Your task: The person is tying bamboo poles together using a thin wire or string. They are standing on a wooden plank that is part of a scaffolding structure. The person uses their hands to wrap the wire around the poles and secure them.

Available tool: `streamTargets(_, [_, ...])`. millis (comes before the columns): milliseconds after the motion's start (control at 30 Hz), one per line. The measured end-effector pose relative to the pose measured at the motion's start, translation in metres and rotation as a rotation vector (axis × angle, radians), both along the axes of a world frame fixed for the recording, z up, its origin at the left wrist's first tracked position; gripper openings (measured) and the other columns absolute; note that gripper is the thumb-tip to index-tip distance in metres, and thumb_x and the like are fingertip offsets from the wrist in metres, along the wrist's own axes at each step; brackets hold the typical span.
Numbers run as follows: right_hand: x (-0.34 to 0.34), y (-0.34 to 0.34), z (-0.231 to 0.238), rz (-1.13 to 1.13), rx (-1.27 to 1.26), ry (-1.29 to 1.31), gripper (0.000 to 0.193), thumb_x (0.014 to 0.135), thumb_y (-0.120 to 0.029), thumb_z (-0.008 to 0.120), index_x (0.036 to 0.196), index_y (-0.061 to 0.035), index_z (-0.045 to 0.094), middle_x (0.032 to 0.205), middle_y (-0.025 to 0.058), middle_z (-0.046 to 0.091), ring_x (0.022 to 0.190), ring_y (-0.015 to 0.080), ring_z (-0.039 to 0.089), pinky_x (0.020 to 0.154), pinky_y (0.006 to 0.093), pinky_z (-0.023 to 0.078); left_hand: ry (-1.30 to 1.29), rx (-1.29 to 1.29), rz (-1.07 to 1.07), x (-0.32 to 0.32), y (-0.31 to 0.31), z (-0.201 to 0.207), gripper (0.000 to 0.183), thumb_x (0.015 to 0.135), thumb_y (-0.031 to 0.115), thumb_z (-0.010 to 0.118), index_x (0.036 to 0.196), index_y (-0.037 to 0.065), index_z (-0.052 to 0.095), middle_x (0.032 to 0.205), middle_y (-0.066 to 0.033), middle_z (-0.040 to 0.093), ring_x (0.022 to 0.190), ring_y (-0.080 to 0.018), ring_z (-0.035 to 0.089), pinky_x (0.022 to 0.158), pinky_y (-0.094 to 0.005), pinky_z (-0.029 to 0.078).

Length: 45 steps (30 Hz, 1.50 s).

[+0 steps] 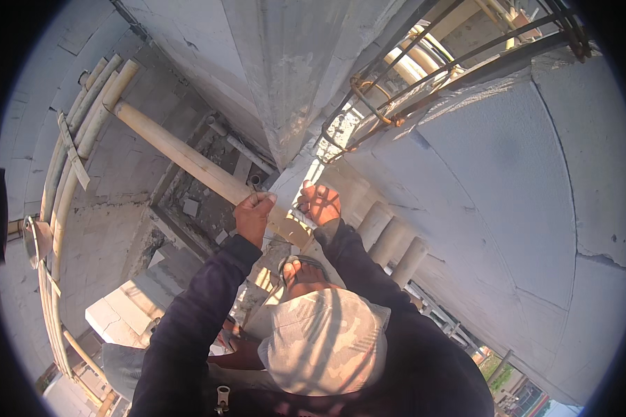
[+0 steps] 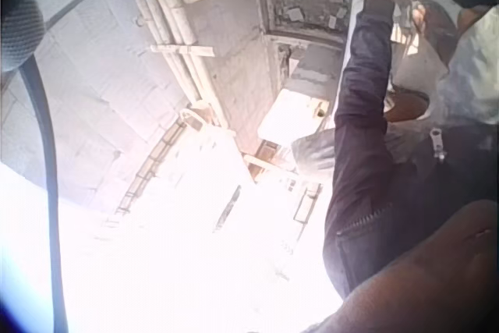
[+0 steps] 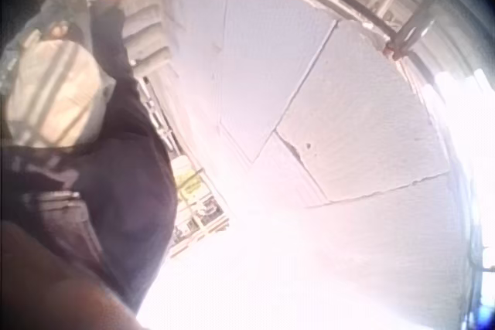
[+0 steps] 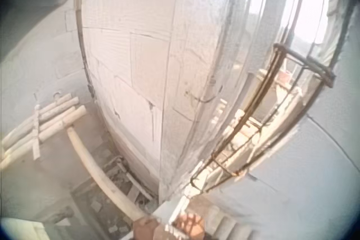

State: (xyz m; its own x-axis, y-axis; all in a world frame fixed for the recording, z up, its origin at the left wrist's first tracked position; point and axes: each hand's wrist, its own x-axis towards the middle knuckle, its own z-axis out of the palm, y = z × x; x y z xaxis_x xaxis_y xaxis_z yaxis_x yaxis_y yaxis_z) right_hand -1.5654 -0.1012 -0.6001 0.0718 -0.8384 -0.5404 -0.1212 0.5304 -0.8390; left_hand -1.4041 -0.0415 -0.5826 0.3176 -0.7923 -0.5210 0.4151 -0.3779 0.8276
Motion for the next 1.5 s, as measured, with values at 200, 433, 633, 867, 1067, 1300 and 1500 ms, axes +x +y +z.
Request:
streamTargets(200, [0.019,0.008,0.014,0.127,-0.079,-0.106,0.033,0.097,-0.026,0.055,0.105,0.0039,0.066,0.076,0.0098,0.066,0.065,0.0177,0.063,0.061,0.0310,0.053,0.080,-0.047,-0.069,-0.038,0.034,-0.019,0.012,0.088,0.010,0.069,0.094,0.000,0.071,0.080,0.0000,0.065,0.072,-0.0070,0.055,0.067,-0.0239,0.044])
streamTargets(433, [-0.026,-0.019,-0.027,0.268,-0.520,0.324,0.026,0.098,-0.021,0.048,0.106,-0.0025,0.065,0.085,0.0146,0.064,0.073,0.0315,0.063,0.066,0.0427,0.050,-0.177,-0.001,0.059,0.025,0.015,-0.030,0.019,0.091,0.017,0.067,0.096,-0.001,0.070,0.090,-0.0058,0.070,0.078,-0.0140,0.063,0.070,-0.0260,0.048])
streamTargets(633, [-0.014,-0.070,-0.063,0.281,-0.917,0.752,0.018,0.096,-0.013,0.051,0.102,-0.0047,0.066,0.091,0.0184,0.063,0.081,0.0360,0.062,0.068,0.0447,0.049,-0.067,0.064,0.004,0.082,-0.094,-0.031,0.019,0.089,0.017,0.069,0.104,0.005,0.067,0.081,0.0004,0.065,0.056,-0.0083,0.054,0.044,-0.0234,0.035])
streamTargets(867, [0.030,-0.016,-0.092,0.131,-0.554,0.594,0.012,0.085,-0.008,0.058,0.097,-0.0059,0.060,0.092,0.0107,0.057,0.081,0.0312,0.057,0.068,0.0399,0.047,0.014,-0.036,-0.145,0.082,-0.166,-0.072,0.033,0.093,0.024,0.063,0.123,0.014,0.055,0.093,0.0013,0.062,0.073,-0.0106,0.057,0.054,-0.0263,0.042])
streamTargets(1067, [0.032,-0.057,-0.082,-0.225,-0.601,0.489,0.015,0.090,-0.009,0.059,0.103,-0.0021,0.060,0.081,0.0177,0.062,0.079,0.0375,0.062,0.068,0.0441,0.049,0.048,-0.139,-0.227,0.092,-0.179,-0.114,0.038,0.092,0.024,0.064,0.126,0.013,0.054,0.105,-0.0023,0.063,0.088,-0.0160,0.061,0.066,-0.0312,0.047])
streamTargets(1300, [0.050,-0.094,-0.091,-0.178,-0.748,0.423,0.010,0.089,-0.006,0.063,0.096,0.0007,0.062,0.086,0.0210,0.067,0.081,0.0397,0.065,0.070,0.0420,0.051,-0.179,-0.197,-0.239,0.081,-0.184,-0.120,0.038,0.091,0.023,0.065,0.125,0.010,0.055,0.108,-0.0046,0.063,0.094,-0.0191,0.060,0.073,-0.0337,0.047])
streamTargets(1500, [0.041,-0.104,-0.100,-0.023,-0.811,0.453,0.026,0.086,-0.003,0.065,0.111,0.0025,0.061,0.089,0.0203,0.067,0.079,0.0332,0.067,0.069,0.0439,0.052,-0.346,-0.259,-0.254,0.074,-0.191,-0.126,0.038,0.090,0.023,0.066,0.123,0.008,0.057,0.112,-0.0066,0.063,0.098,-0.0218,0.060,0.079,-0.0358,0.048])
